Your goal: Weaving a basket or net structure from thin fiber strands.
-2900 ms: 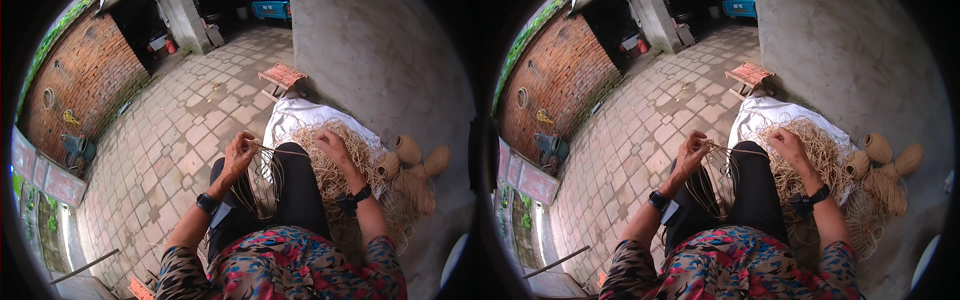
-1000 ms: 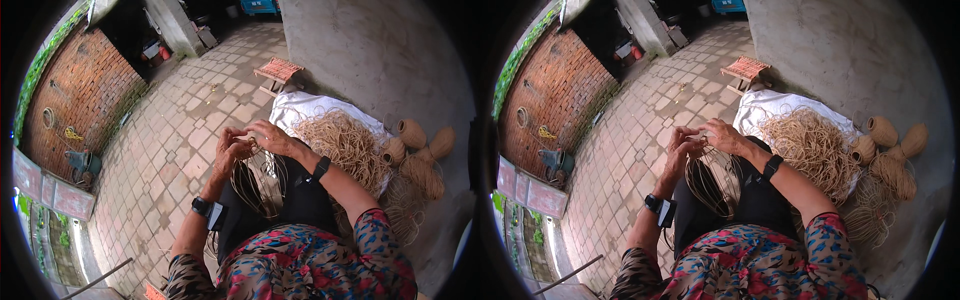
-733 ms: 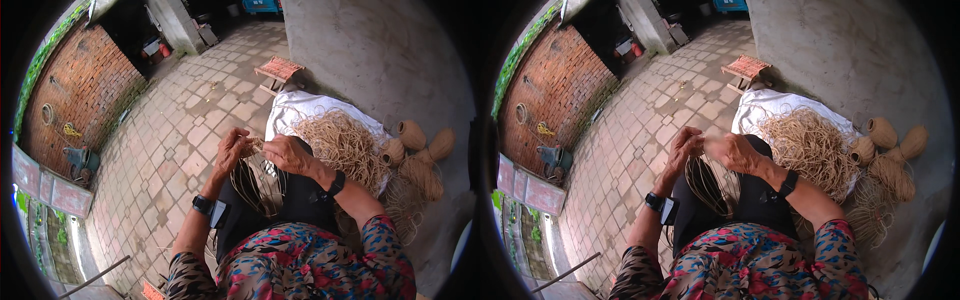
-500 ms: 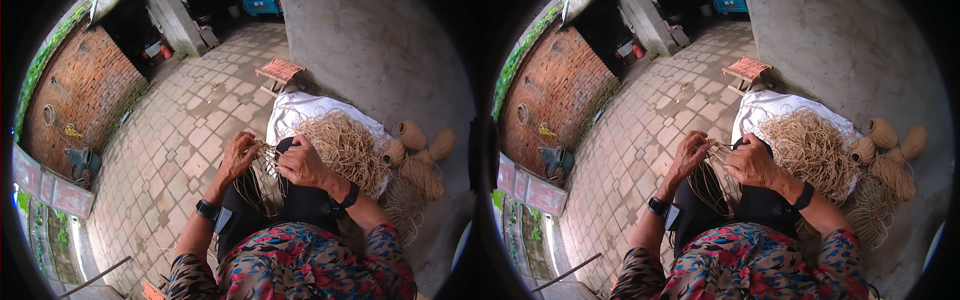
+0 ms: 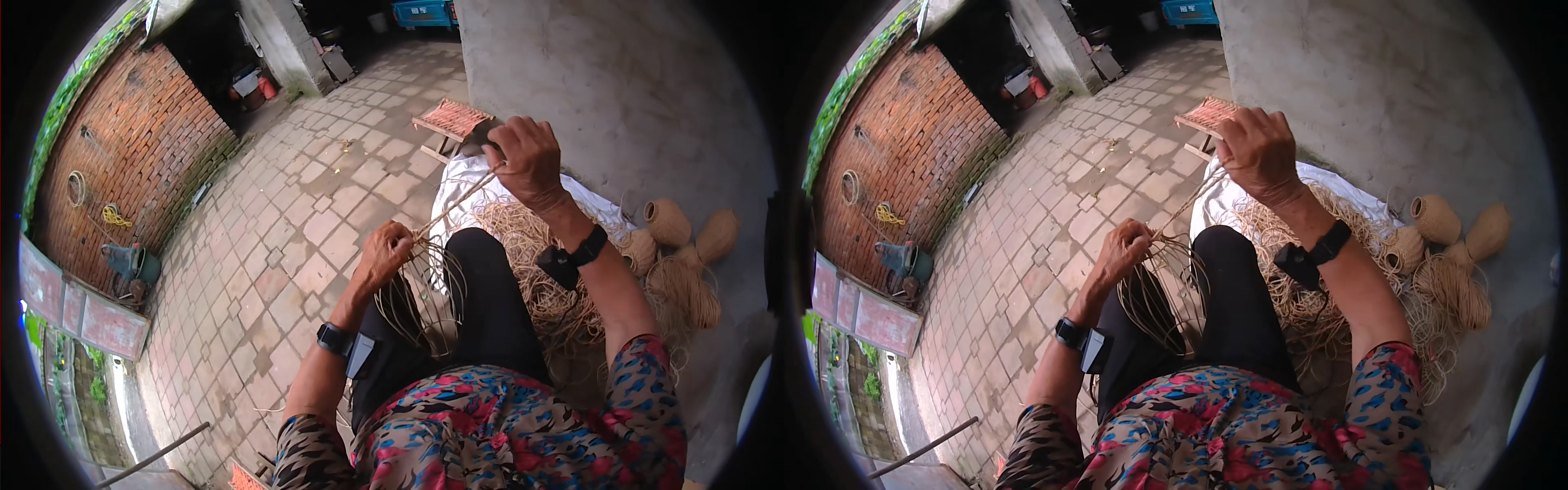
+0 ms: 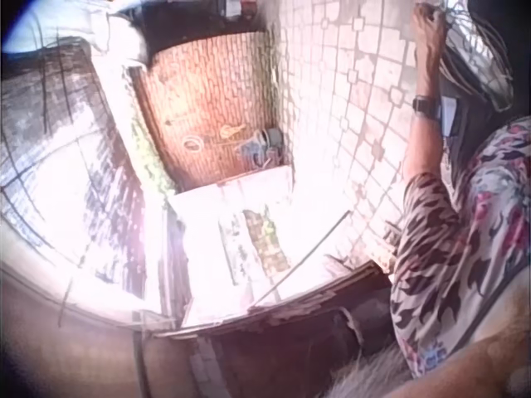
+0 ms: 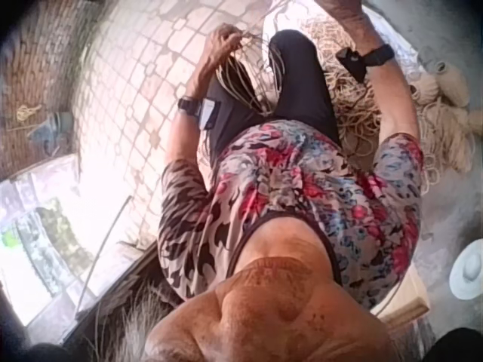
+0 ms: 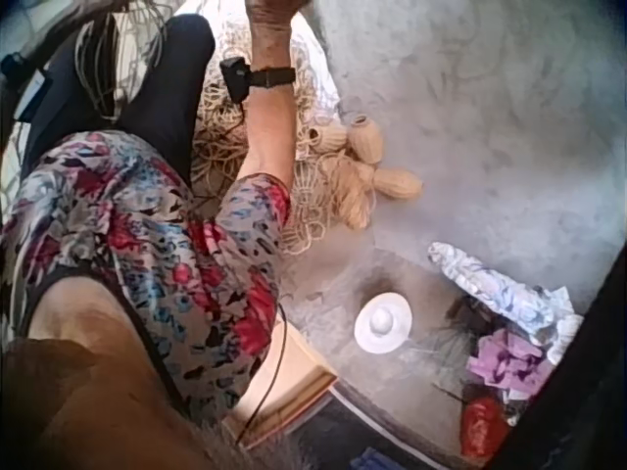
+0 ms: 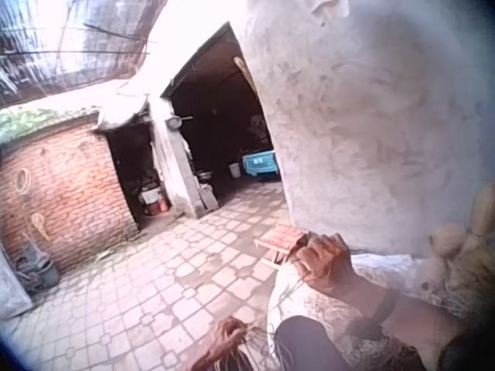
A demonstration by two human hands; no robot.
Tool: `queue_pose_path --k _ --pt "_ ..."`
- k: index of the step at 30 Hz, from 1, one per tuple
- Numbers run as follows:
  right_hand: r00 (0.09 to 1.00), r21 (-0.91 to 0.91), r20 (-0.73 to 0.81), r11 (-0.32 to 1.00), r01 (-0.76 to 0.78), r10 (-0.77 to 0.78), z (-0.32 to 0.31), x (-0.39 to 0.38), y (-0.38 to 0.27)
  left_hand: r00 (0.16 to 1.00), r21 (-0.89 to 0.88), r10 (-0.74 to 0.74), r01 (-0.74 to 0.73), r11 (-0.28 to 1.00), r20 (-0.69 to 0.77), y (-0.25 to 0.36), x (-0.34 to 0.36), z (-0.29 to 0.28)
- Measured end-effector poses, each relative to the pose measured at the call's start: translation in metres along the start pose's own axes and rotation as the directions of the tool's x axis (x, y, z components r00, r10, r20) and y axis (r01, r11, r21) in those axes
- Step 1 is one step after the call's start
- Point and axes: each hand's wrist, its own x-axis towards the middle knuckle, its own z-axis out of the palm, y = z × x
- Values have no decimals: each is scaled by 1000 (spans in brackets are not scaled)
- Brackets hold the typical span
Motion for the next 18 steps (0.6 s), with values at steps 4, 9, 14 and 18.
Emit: queue_pose_path --k 4,9,14,18 --pt "978 63 -53 979 -196 200 -2 -32 2 999 8 -6 7 1000 -43 3 2 3" --pt "592 630 776 -328 -704 219 -18 -27 -55 999 -80 -34 34 996 -2 7 2 2" --pt "987 510 67 855 90 -145 -60 1 -69 1000 -20 -28 28 999 -8 3 0 -2" --pt "976 -40 -65 977 -211 209 -73 -7 9 999 -61 -16 13 998 -44 -4 -4 -3"
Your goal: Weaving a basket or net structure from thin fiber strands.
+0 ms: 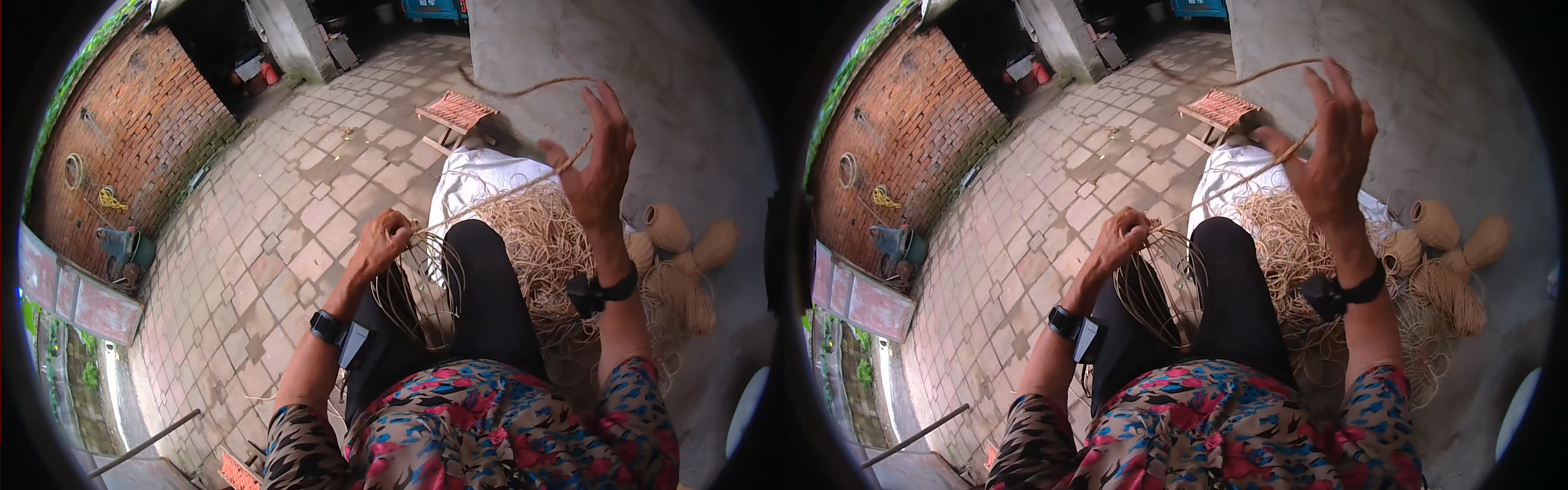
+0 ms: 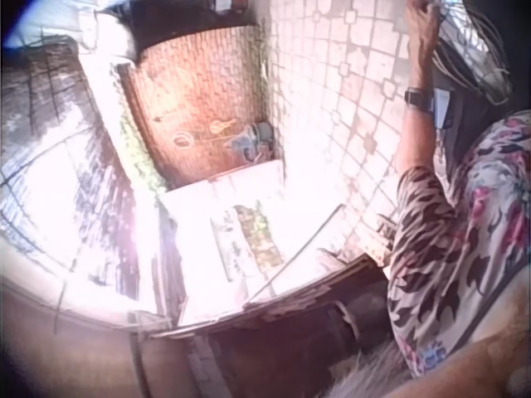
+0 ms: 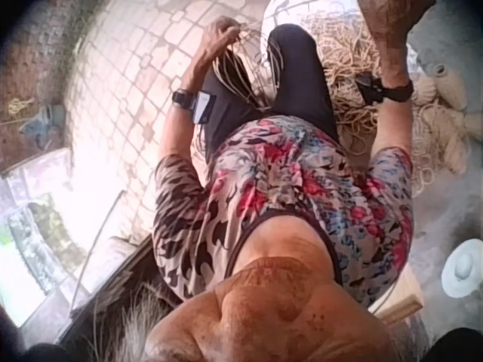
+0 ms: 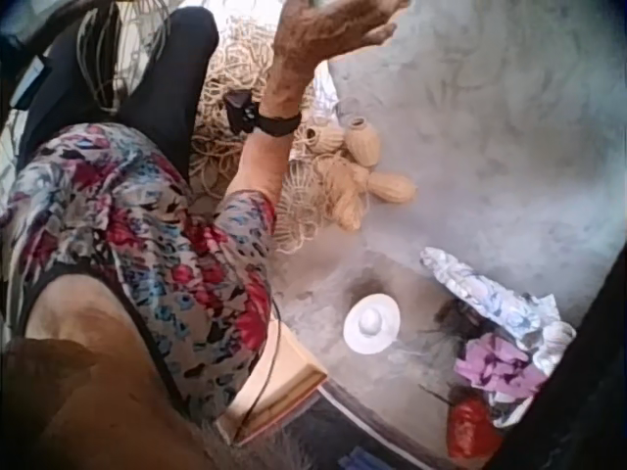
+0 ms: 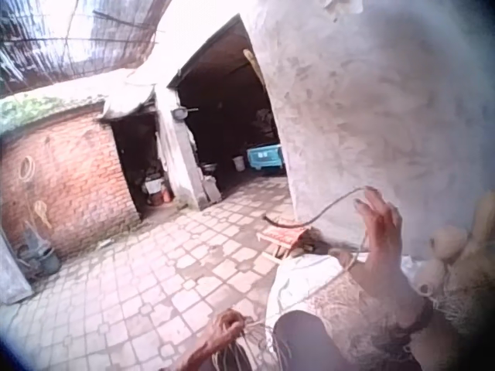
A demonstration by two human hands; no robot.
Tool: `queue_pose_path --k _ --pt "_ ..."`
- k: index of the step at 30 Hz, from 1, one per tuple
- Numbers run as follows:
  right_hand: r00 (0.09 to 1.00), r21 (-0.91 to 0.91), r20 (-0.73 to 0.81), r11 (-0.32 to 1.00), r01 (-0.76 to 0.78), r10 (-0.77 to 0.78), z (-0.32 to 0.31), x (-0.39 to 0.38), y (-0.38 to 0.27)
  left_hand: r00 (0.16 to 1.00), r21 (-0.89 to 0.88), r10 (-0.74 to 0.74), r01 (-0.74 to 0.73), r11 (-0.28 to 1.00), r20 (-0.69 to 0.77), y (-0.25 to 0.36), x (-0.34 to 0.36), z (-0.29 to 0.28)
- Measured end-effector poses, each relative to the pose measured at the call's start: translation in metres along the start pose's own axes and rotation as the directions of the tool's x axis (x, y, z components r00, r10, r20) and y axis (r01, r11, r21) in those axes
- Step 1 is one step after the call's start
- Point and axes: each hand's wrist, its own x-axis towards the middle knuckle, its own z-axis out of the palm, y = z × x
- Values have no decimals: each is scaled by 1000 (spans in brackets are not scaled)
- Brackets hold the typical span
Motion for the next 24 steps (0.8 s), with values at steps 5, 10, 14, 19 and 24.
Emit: queue_pose_path --k 5,10,14,19,24 --pt "665 -274 687 952 -139 295 16 -54 42 994 17 -58 56 998 97 5 4 -7" --pt "796 492 596 832 -257 -106 54 -118 -30 993 219 -60 36 975 105 21 4 -3" --pt "771 552 611 795 -252 -179 83 -134 -75 1000 191 8 -5 981 -11 24 -4 5" --pt "774 623 620 681 -384 -131 80 -127 -76 994 -19 -107 107 994 27 10 -9 -2" --pt "747 645 665 490 -586 17 72 -105 -69 981 -296 -92 140 945 169 0 -9 -8"
